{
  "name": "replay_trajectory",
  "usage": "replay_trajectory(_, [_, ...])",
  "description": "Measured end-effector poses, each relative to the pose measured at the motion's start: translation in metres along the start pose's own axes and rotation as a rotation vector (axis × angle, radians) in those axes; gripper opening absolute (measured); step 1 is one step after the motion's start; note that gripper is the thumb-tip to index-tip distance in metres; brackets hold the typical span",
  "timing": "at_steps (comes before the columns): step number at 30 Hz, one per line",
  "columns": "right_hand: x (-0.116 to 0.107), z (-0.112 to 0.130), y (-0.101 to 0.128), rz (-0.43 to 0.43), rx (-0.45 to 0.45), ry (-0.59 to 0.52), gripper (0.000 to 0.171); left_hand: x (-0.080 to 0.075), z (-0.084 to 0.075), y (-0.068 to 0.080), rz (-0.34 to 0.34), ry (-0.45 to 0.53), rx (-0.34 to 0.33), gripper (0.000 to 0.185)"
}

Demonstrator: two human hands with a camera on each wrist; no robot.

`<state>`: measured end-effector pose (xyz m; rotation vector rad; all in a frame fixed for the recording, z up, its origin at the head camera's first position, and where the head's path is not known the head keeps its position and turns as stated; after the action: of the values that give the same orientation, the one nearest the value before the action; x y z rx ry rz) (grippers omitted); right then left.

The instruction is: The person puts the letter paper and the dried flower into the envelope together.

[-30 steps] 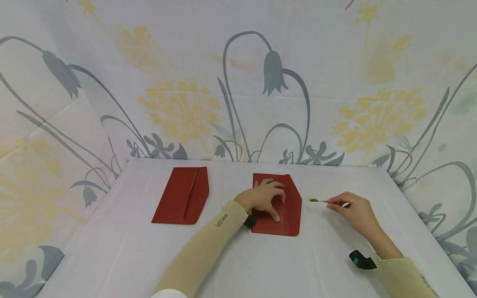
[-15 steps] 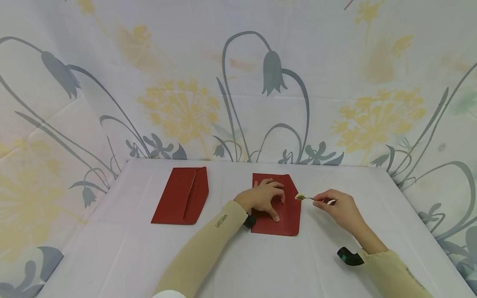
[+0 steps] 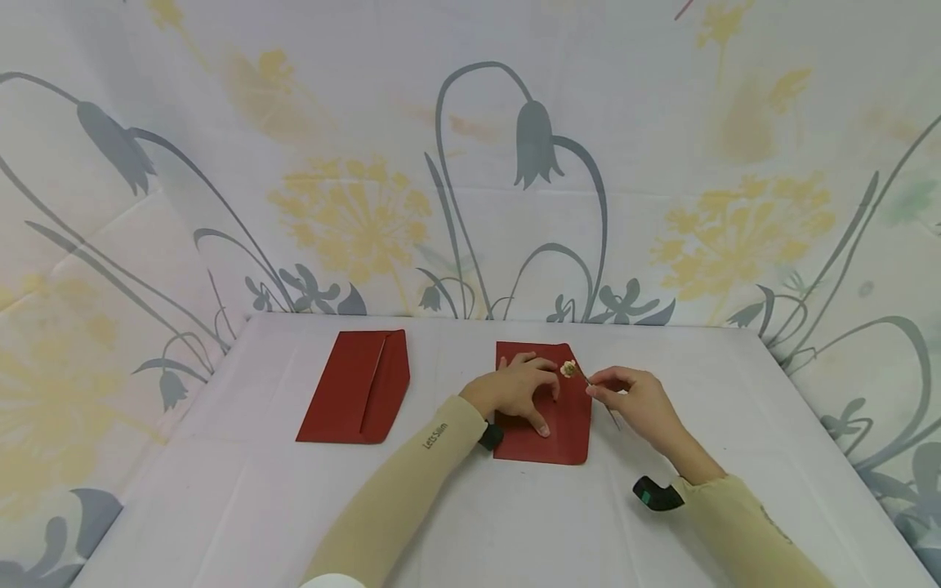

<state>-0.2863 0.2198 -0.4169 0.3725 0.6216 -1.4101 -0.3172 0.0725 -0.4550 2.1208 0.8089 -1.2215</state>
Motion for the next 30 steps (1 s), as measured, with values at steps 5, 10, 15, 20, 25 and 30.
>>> replay_trajectory(5, [0.011, -0.008, -0.007, 0.019, 0.102, -0.184, 0.036, 0.0, 0.0, 0.0, -0.004, -0.004, -0.002, 0.042])
replay_trajectory(10, [0.025, -0.012, -0.012, 0.01, 0.175, -0.327, 0.036, 0.0, 0.0, 0.0, -0.007, -0.016, -0.002, 0.042])
replay_trajectory(15, [0.037, -0.012, -0.015, -0.027, 0.216, -0.4, 0.032, 0.001, 0.0, -0.001, -0.008, -0.014, 0.002, 0.042])
replay_trajectory(20, [0.047, -0.012, -0.014, -0.074, 0.252, -0.455, 0.031, 0.001, 0.0, -0.002, -0.008, -0.015, -0.001, 0.044])
replay_trajectory(25, [0.054, -0.014, -0.013, -0.094, 0.275, -0.463, 0.031, 0.001, 0.001, -0.001, -0.004, -0.037, -0.01, 0.066])
replay_trajectory(30, [0.06, -0.017, -0.015, -0.09, 0.287, -0.494, 0.03, 0.001, 0.002, -0.001, -0.002, -0.042, -0.014, 0.083])
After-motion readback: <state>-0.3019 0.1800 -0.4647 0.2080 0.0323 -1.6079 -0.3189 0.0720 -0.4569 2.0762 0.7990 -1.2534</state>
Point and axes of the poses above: each hand's wrist, its own y-axis away from the middle knuckle, its own x-axis out of the palm, z = x × y, the point moved 10 cm from there along -y, towards the middle knuckle, and after that the axes turned 2 degrees about -z, right-handed, at the moved point
